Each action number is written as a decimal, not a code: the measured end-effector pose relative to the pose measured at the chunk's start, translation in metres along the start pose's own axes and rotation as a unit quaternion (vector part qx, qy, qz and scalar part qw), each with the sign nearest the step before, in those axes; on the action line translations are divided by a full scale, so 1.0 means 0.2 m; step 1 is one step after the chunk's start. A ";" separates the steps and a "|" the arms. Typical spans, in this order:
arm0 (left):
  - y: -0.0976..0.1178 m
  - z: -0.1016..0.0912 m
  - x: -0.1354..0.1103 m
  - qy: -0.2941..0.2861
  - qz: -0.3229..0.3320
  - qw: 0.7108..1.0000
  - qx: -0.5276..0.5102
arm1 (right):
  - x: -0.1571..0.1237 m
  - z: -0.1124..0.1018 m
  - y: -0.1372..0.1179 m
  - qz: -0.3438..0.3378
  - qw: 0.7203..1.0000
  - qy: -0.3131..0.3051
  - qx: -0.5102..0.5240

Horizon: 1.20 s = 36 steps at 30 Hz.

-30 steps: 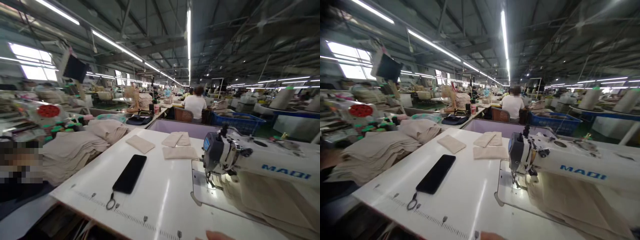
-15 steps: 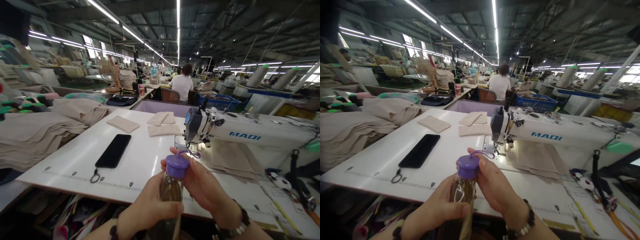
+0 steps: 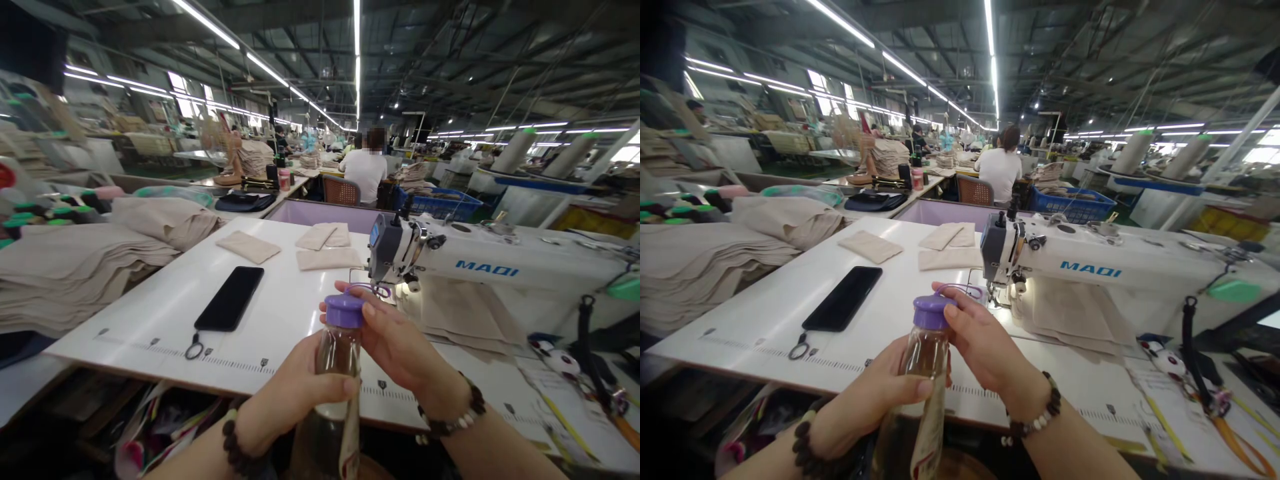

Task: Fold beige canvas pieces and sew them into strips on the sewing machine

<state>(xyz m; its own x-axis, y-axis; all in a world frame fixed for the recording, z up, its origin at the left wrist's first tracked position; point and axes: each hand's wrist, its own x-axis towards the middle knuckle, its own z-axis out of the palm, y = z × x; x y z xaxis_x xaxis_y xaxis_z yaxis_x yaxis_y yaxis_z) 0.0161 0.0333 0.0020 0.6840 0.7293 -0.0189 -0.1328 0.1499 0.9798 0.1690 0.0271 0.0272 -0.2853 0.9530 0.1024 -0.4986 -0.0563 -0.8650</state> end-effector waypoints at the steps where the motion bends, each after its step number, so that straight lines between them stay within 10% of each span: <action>1: 0.00 0.00 0.00 0.004 0.001 1.000 0.000 | 0.01 0.00 -0.01 -0.001 1.000 0.006 -0.008; 9: 0.03 0.02 -0.01 0.006 0.021 1.000 -0.007 | 0.04 0.03 -0.06 -0.051 0.991 0.060 -0.112; 25: 0.19 0.05 0.03 -0.150 0.010 0.984 -0.099 | 0.07 0.04 -0.20 -0.082 0.982 -0.165 -0.045; 36: 0.28 0.04 0.05 -0.166 0.026 0.984 -0.065 | 0.08 0.09 -0.30 -0.086 0.978 -0.182 -0.050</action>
<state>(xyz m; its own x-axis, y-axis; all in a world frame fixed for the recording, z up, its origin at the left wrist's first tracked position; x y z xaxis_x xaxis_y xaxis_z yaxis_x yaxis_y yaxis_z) 0.0222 0.0433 0.0583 0.8678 0.4829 0.1171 -0.2485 0.2177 0.9439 0.1804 0.0411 0.0897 -0.4866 0.7754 0.4024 -0.4868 0.1418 -0.8619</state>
